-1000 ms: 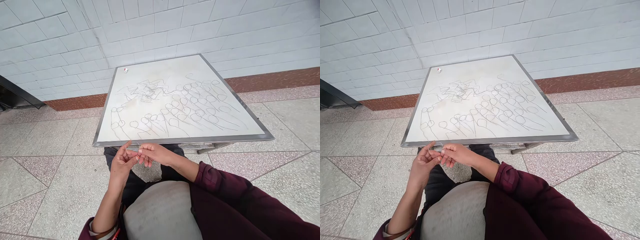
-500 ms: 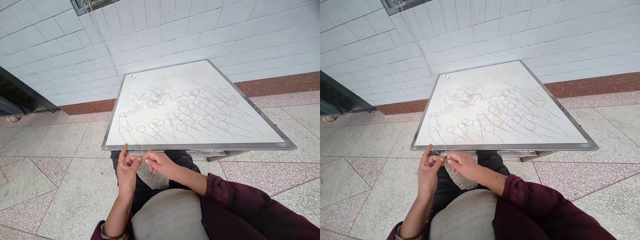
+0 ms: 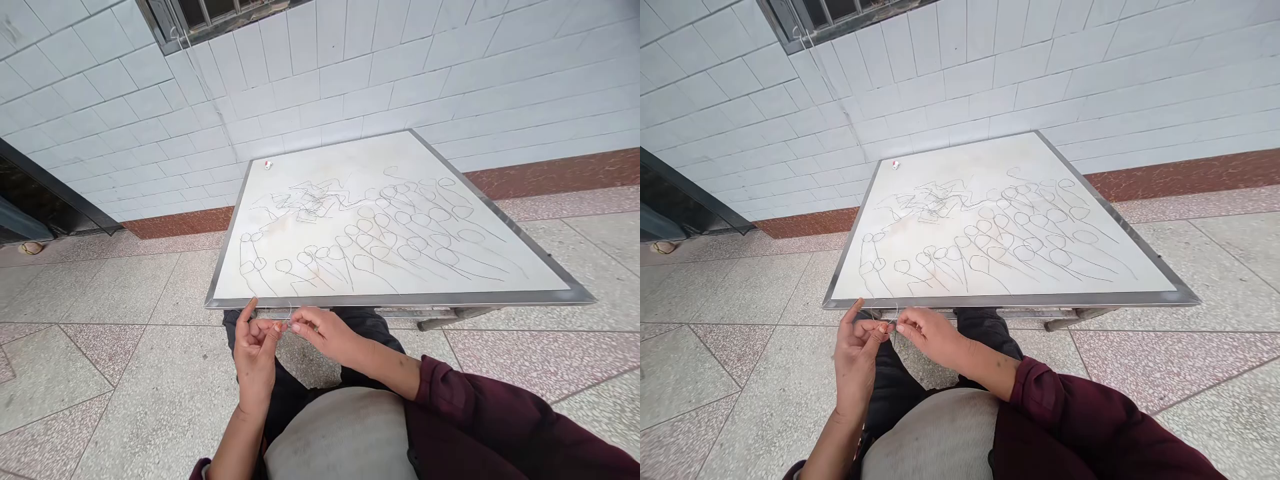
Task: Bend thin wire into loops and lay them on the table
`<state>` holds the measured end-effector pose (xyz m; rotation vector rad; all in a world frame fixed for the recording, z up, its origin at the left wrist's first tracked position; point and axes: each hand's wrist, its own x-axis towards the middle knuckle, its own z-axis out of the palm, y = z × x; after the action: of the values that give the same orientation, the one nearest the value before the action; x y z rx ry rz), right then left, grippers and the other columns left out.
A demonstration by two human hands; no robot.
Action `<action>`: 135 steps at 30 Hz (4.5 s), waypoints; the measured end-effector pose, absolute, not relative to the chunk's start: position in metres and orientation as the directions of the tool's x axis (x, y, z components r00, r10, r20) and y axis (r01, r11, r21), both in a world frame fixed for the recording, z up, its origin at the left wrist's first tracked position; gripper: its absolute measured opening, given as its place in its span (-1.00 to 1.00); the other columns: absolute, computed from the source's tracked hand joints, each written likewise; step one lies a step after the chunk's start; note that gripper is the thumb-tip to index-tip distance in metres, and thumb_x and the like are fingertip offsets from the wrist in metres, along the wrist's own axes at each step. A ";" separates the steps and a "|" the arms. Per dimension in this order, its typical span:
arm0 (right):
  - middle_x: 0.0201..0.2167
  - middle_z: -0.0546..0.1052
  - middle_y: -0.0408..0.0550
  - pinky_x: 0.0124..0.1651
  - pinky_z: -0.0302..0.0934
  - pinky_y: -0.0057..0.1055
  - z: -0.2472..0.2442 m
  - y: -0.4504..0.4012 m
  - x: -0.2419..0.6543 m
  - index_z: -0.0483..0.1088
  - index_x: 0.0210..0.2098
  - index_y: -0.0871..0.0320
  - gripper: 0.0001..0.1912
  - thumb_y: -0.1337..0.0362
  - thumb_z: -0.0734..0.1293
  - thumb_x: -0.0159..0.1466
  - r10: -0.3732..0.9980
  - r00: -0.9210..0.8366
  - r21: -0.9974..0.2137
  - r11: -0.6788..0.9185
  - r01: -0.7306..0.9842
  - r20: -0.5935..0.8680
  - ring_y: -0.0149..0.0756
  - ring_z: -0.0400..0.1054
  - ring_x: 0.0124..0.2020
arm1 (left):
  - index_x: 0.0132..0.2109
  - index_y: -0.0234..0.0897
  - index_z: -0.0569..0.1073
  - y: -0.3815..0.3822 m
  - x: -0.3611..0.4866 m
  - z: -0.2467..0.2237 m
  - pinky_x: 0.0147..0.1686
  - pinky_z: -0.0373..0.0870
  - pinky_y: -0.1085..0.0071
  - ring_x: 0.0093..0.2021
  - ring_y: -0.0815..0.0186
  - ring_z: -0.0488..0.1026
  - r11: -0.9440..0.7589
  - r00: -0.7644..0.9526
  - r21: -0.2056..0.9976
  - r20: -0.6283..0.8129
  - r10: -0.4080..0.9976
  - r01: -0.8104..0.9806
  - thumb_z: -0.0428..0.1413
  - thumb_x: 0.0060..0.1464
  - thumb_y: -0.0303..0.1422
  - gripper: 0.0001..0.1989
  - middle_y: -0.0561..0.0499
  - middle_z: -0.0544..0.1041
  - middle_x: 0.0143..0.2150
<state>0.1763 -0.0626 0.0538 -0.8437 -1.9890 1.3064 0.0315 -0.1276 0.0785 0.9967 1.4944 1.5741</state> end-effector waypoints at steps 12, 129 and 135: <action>-0.37 0.47 -0.13 -0.42 0.30 -0.46 0.043 -0.062 0.172 0.41 -0.10 0.06 -0.74 0.21 0.13 0.36 0.880 -0.466 -0.978 0.168 0.123 0.093 -0.45 0.31 -0.53 | 0.21 -0.17 0.26 -0.132 0.037 0.069 -0.21 0.38 0.37 -0.32 0.32 0.43 -0.062 -0.346 0.969 0.146 0.927 0.240 0.15 0.11 -0.29 -0.48 0.04 0.45 -0.36; -0.41 0.45 0.00 -0.26 0.15 -0.35 0.035 0.031 0.143 0.47 -0.23 0.12 -0.72 0.30 0.12 0.39 0.523 -0.688 -0.300 0.852 0.428 0.502 -0.22 0.21 -0.28 | 0.08 -0.37 0.36 -0.033 -0.011 0.054 -0.10 0.44 0.18 -0.21 0.18 0.56 -0.085 -0.465 0.969 -0.033 0.885 -0.231 0.26 -0.05 -0.21 -0.43 -0.15 0.58 -0.23; -0.33 0.48 -0.03 -0.18 0.17 -0.38 0.035 0.038 0.140 0.45 -0.20 0.10 -0.77 0.31 0.15 0.37 0.703 -0.584 -0.398 0.711 0.580 0.405 -0.23 0.25 -0.19 | 0.17 -0.32 0.31 -0.003 -0.009 0.053 -0.23 0.47 0.23 -0.24 0.21 0.55 -0.111 -0.425 0.993 0.082 0.902 -0.045 0.16 0.04 -0.22 -0.44 -0.18 0.55 -0.16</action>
<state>0.1403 0.0376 0.0351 -0.9759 -2.3724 0.3011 -0.0092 -0.0034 0.0533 0.9914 1.4190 1.6338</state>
